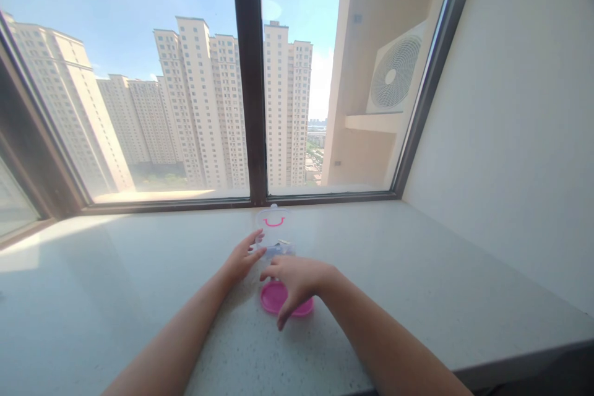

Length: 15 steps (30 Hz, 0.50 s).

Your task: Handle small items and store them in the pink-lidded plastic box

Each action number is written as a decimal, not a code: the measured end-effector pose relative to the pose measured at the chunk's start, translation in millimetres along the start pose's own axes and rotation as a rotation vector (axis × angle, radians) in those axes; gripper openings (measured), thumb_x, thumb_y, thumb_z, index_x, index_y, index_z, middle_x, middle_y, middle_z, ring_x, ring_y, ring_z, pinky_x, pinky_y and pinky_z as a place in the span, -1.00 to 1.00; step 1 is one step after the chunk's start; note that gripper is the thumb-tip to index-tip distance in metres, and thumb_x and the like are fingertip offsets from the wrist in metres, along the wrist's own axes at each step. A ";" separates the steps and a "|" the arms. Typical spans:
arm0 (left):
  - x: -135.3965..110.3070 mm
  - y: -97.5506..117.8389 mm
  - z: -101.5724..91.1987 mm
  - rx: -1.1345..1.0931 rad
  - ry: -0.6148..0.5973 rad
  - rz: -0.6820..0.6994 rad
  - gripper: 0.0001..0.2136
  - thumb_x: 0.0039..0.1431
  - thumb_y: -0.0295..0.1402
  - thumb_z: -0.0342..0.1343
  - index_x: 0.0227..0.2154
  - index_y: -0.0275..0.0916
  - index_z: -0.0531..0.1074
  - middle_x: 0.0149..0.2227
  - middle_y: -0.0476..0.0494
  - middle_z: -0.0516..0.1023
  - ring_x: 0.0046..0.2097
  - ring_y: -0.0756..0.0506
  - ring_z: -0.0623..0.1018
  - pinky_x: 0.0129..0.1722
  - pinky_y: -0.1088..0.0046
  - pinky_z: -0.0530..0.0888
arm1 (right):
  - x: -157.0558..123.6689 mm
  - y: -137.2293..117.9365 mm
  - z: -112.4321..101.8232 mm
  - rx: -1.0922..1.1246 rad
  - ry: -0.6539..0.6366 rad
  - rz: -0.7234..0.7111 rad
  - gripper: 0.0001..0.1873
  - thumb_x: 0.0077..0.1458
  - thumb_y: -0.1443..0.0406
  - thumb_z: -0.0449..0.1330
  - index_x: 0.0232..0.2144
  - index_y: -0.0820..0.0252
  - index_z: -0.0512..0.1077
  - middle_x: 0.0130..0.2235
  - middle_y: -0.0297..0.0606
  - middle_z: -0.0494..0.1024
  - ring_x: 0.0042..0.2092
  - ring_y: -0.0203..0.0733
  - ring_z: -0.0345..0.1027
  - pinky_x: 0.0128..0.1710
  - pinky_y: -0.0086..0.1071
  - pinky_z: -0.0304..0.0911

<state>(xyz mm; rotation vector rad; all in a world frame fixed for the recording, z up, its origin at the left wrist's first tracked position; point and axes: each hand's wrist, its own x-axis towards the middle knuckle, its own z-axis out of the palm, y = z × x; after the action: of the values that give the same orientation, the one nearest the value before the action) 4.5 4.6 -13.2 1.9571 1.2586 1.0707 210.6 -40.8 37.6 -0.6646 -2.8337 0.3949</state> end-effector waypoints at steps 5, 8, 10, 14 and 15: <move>-0.9 2.8 -0.2 0.005 -0.002 -0.004 -0.45 0.04 -0.18 0.06 0.11 -0.23 0.20 0.07 -0.28 0.39 0.08 -0.21 0.39 -0.04 0.26 0.35 | 2.0 -1.8 6.4 -0.020 -0.116 -0.040 -0.13 -0.50 0.19 0.43 0.00 0.07 0.34 -0.19 -0.21 0.35 -0.21 -0.11 0.27 -0.25 -0.36 0.19; -1.5 2.2 -0.6 0.005 -0.001 -0.003 -0.44 0.04 -0.16 0.06 0.11 -0.23 0.20 0.07 -0.28 0.39 0.08 -0.22 0.38 -0.04 0.27 0.35 | 2.1 0.5 5.5 0.043 -0.087 -0.080 -0.25 -0.43 0.27 0.39 -0.04 0.08 0.38 -0.20 -0.24 0.35 -0.22 -0.14 0.27 -0.24 -0.39 0.20; -1.4 0.5 -0.7 0.000 0.005 -0.001 -0.44 0.03 -0.16 0.07 0.11 -0.23 0.20 0.07 -0.28 0.39 0.08 -0.22 0.39 -0.04 0.27 0.35 | 1.4 0.3 2.9 0.089 -0.024 -0.107 -0.35 -0.37 0.34 0.35 -0.08 0.08 0.41 -0.21 -0.25 0.37 -0.22 -0.16 0.28 -0.22 -0.40 0.21; -0.4 -2.1 0.1 -0.010 -0.005 -0.014 -0.42 0.03 -0.16 0.08 0.12 -0.25 0.20 0.07 -0.27 0.39 0.06 -0.22 0.40 -0.04 0.27 0.35 | -0.5 -5.6 -6.4 0.100 0.149 -0.154 -0.40 -0.31 0.42 0.29 -0.10 0.07 0.42 -0.14 -0.25 0.38 -0.13 -0.14 0.27 -0.09 -0.35 0.18; -0.2 -1.9 0.4 -0.022 -0.012 -0.019 -0.41 0.01 -0.17 0.09 0.12 -0.26 0.20 0.07 -0.27 0.39 0.06 -0.22 0.40 -0.04 0.28 0.35 | -0.5 -7.2 -8.7 0.082 0.211 -0.159 -0.40 -0.30 0.42 0.28 -0.08 0.08 0.41 -0.11 -0.23 0.37 -0.09 -0.12 0.25 -0.05 -0.33 0.16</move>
<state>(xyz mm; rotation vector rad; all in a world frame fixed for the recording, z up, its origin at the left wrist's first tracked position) 3.9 5.2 -15.0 1.9283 1.2516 1.0574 210.3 -45.4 48.0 -0.4334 -2.6310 0.3873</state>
